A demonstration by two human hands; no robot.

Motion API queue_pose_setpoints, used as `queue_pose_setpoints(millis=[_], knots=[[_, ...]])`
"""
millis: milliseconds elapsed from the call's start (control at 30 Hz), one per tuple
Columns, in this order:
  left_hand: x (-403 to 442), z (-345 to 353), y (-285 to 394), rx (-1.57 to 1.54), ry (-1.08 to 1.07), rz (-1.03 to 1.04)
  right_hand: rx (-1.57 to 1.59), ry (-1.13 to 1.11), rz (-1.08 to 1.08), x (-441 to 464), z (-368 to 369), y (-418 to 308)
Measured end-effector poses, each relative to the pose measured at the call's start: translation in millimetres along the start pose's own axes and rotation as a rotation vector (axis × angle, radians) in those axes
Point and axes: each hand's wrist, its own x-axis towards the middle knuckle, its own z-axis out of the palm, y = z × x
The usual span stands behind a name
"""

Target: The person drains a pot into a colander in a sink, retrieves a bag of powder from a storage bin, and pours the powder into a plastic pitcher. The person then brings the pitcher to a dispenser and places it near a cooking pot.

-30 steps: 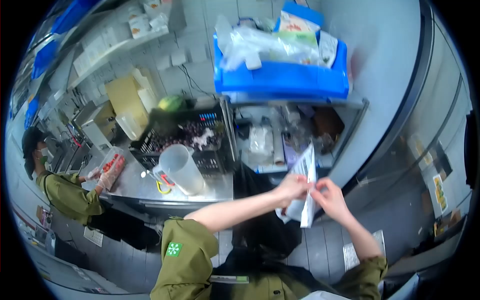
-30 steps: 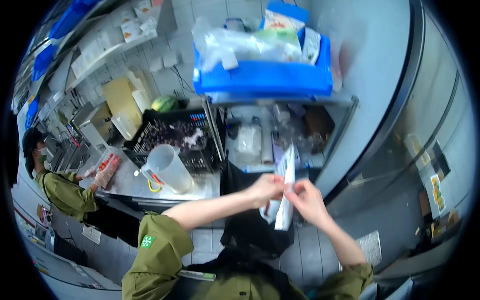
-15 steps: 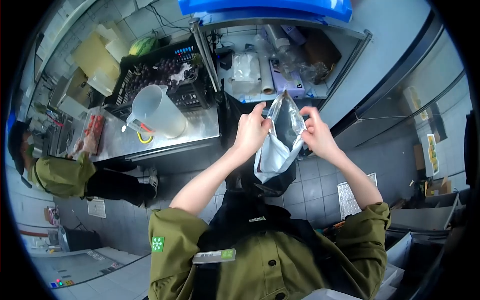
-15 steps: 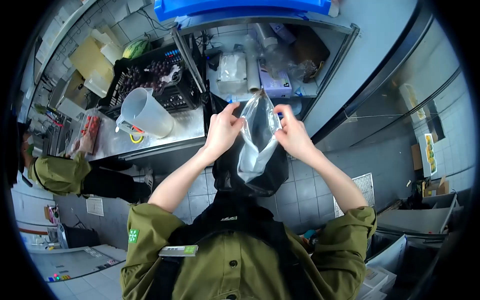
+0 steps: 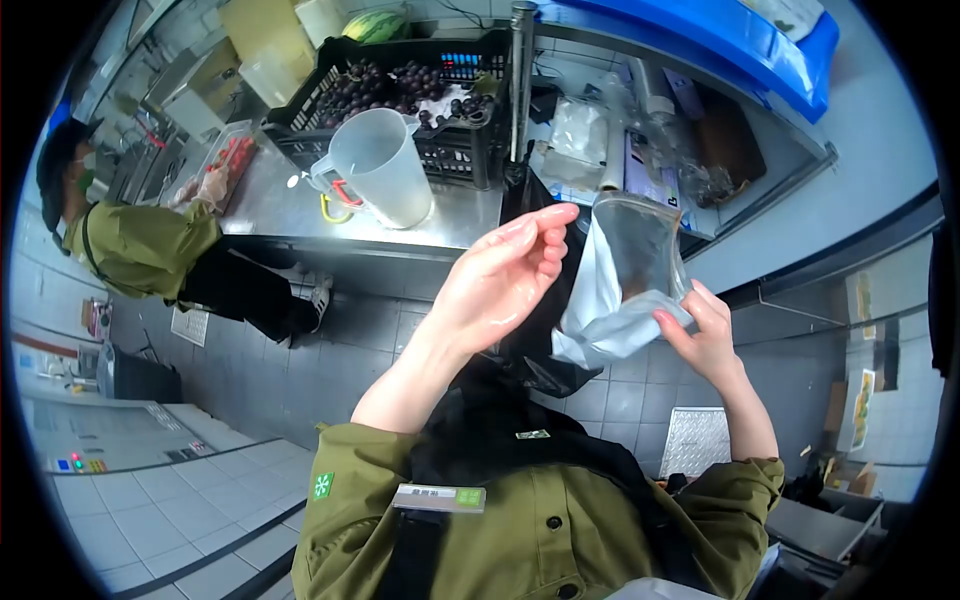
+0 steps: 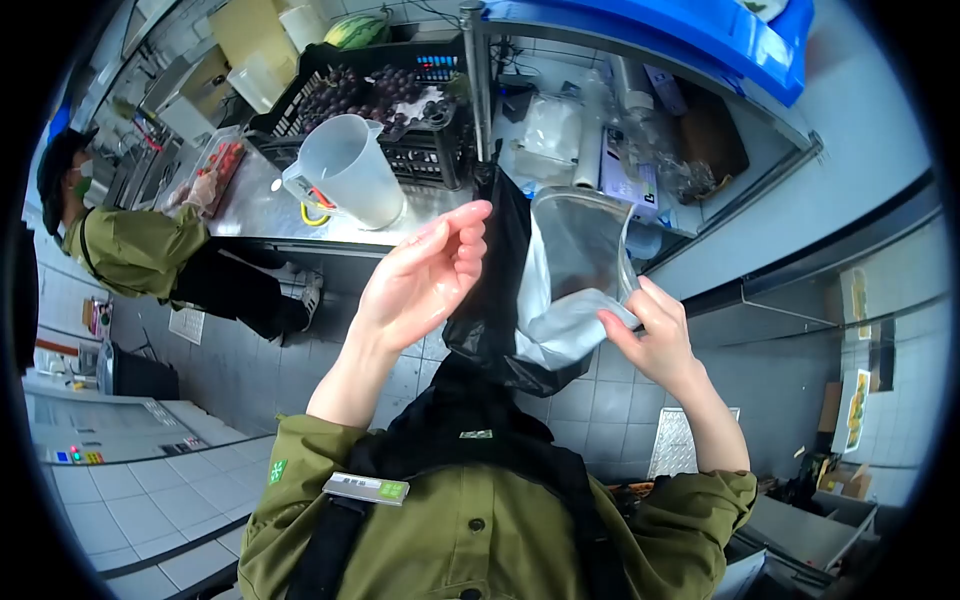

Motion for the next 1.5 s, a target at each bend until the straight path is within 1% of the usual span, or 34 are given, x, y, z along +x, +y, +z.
queue_pose_setpoints(millis=[33, 67, 167, 233, 300, 433, 500, 600, 700, 800, 900, 933, 967, 1033, 1067, 1100, 1133, 1167, 1200, 1233, 1300, 1333, 1433, 1467, 1500], knots=[[-3, 2, 2, -0.036, 0.016, -0.012, 0.014, -0.018, 0.013, 3, 2, -1], [-4, -2, 4, -0.063, -0.039, -0.018, 0.027, -0.035, 0.027, 4, 3, -2], [-7, -7, 10, -0.124, -0.095, -0.018, 0.043, -0.101, 0.075, 8, 6, -1], [-8, -10, 14, -0.150, -0.091, -0.019, 0.042, -0.122, 0.091, 11, 9, 0], [-10, -12, 17, -0.172, -0.094, -0.021, 0.074, -0.092, 0.087, 17, 12, -3], [-13, -13, 23, -0.222, -0.049, -0.035, 0.068, -0.104, 0.089, 26, 16, -4], [-15, -13, 27, -0.252, -0.015, -0.040, 0.067, -0.115, 0.055, 33, 18, -4], [-18, -18, 33, -0.352, -0.011, -0.064, 0.099, -0.120, 0.035, 46, 23, -10], [-23, -21, 43, -0.525, -0.004, -0.091, 0.122, -0.115, 0.030, 56, 30, -15], [-22, -38, 51, -0.641, -0.130, -0.094, 0.129, -0.117, 0.021, 69, 35, -24], [-10, -70, 57, -0.148, -0.022, 0.118, 0.055, -0.134, 0.010, 90, 28, -43], [1, -90, 49, 0.323, 0.096, 0.174, 0.028, -0.130, -0.003, 102, 26, -51], [6, -113, 45, 0.740, 0.020, 0.193, 0.004, -0.130, -0.015, 114, 26, -61], [9, -165, 34, 0.880, -0.159, -0.107, -0.097, -0.121, -0.089, 145, 30, -77], [8, -167, 37, 0.897, -0.263, -0.183, -0.058, -0.162, -0.042, 163, 34, -87], [7, -168, 39, 0.910, -0.368, -0.263, -0.085, -0.228, -0.046, 186, 42, -100], [13, -180, 28, 0.883, -0.478, -0.247, -0.112, -0.276, -0.051, 209, 55, -110], [20, -182, 27, 0.857, -0.582, -0.289, -0.140, -0.333, -0.052, 232, 70, -121], [26, -176, 32, 0.828, -0.684, -0.332, -0.171, -0.428, -0.037, 256, 83, -131], [32, -171, 40, 0.803, -0.779, -0.430, -0.181, -0.496, -0.022, 278, 100, -136], [31, -168, 45, 0.645, -0.715, -0.332, -0.194, -0.630, 0.007, 320, 133, -142], [31, -167, 48, 0.569, -0.681, -0.285, -0.274, -0.709, 0.004, 340, 149, -145], [33, -151, 69, 0.241, -0.623, -0.320, -0.288, -0.833, 0.041, 379, 200, -136], [36, -150, 68, 0.124, -0.612, -0.316, -0.362, -0.962, 0.114, 393, 215, -138], [38, -148, 66, 0.008, -0.598, -0.313, -0.406, -1.025, 0.126, 404, 230, -139]])
